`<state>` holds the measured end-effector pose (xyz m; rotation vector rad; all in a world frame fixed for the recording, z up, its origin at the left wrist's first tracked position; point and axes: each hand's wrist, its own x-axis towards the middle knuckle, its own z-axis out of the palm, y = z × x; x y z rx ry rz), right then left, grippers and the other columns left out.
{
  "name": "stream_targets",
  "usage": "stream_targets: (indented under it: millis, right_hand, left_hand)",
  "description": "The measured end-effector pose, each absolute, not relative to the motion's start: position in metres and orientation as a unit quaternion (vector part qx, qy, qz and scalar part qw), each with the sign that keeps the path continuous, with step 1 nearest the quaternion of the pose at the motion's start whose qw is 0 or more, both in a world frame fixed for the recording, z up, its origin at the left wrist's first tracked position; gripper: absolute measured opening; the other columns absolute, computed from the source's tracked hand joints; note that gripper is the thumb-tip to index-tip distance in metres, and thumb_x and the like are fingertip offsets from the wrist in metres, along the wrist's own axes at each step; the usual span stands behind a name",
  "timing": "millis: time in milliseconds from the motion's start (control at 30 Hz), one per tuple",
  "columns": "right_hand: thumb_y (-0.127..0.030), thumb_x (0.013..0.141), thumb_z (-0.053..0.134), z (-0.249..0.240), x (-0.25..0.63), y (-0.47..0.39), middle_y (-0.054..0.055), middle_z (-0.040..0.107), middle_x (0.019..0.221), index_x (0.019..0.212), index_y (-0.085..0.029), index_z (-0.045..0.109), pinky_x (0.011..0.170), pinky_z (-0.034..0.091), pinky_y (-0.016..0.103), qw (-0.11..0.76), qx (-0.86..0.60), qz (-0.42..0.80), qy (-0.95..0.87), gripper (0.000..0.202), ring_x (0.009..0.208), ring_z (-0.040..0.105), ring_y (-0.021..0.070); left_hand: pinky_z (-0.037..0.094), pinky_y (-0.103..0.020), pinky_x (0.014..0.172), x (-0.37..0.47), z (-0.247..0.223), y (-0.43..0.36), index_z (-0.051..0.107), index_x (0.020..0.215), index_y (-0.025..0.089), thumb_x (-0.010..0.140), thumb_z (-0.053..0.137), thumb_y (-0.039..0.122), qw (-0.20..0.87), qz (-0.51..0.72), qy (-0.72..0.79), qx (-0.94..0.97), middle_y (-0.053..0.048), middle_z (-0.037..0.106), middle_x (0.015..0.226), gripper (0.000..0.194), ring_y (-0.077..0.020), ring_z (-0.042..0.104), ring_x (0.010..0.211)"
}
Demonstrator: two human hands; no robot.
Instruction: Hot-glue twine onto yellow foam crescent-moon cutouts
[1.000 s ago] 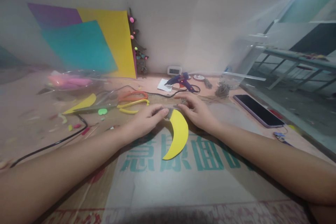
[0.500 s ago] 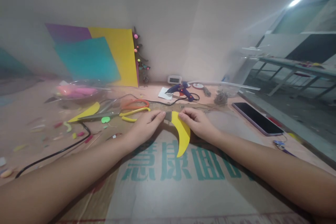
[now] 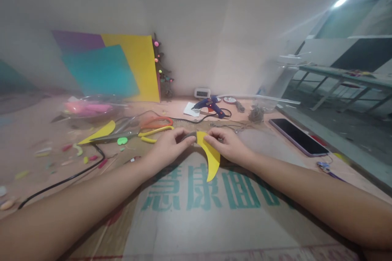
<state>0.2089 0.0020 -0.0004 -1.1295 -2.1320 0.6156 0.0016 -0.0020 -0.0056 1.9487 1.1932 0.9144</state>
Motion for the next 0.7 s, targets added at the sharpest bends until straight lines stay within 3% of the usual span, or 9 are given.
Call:
stream_targets:
  millis: [167, 400, 700]
  right_hand:
    - [-0.032, 0.088, 0.049, -0.0037, 0.2079, 0.0034, -0.003, 0.049, 0.058, 0.064, -0.018, 0.051, 0.051, 0.03, 0.023, 0.327, -0.435, 0.189, -0.818, 0.028, 0.056, 0.043, 0.0106]
    - [-0.029, 0.089, 0.049, -0.0048, 0.2054, 0.0001, -0.003, 0.049, 0.057, 0.063, -0.018, 0.051, 0.051, 0.029, 0.023, 0.319, -0.413, 0.148, -0.84, 0.028, 0.055, 0.043, 0.0099]
    - [-0.03, 0.089, 0.048, -0.0056, 0.2062, 0.0032, -0.002, 0.05, 0.058, 0.064, -0.017, 0.051, 0.052, 0.031, 0.022, 0.323, -0.411, 0.16, -0.837, 0.029, 0.056, 0.045, 0.0099]
  left_hand:
    - [0.045, -0.026, 0.065, 0.0047, -0.0015, -0.0043, 0.065, 0.095, 0.015, 0.082, 0.057, 0.047, 0.354, 0.364, 0.443, 0.739, -0.004, 0.068, 0.088, 0.035, -0.0182, 0.06, 0.078]
    - [0.038, -0.023, 0.054, 0.0063, -0.0003, -0.0059, 0.062, 0.081, 0.014, 0.081, 0.057, 0.044, 0.325, 0.347, 0.474, 0.741, -0.001, 0.063, 0.072, 0.031, -0.0139, 0.052, 0.062]
    - [0.041, -0.024, 0.062, 0.0021, -0.0056, -0.0008, 0.067, 0.095, 0.016, 0.087, 0.051, 0.046, 0.336, 0.355, 0.444, 0.751, -0.003, 0.067, 0.083, 0.035, -0.016, 0.057, 0.072]
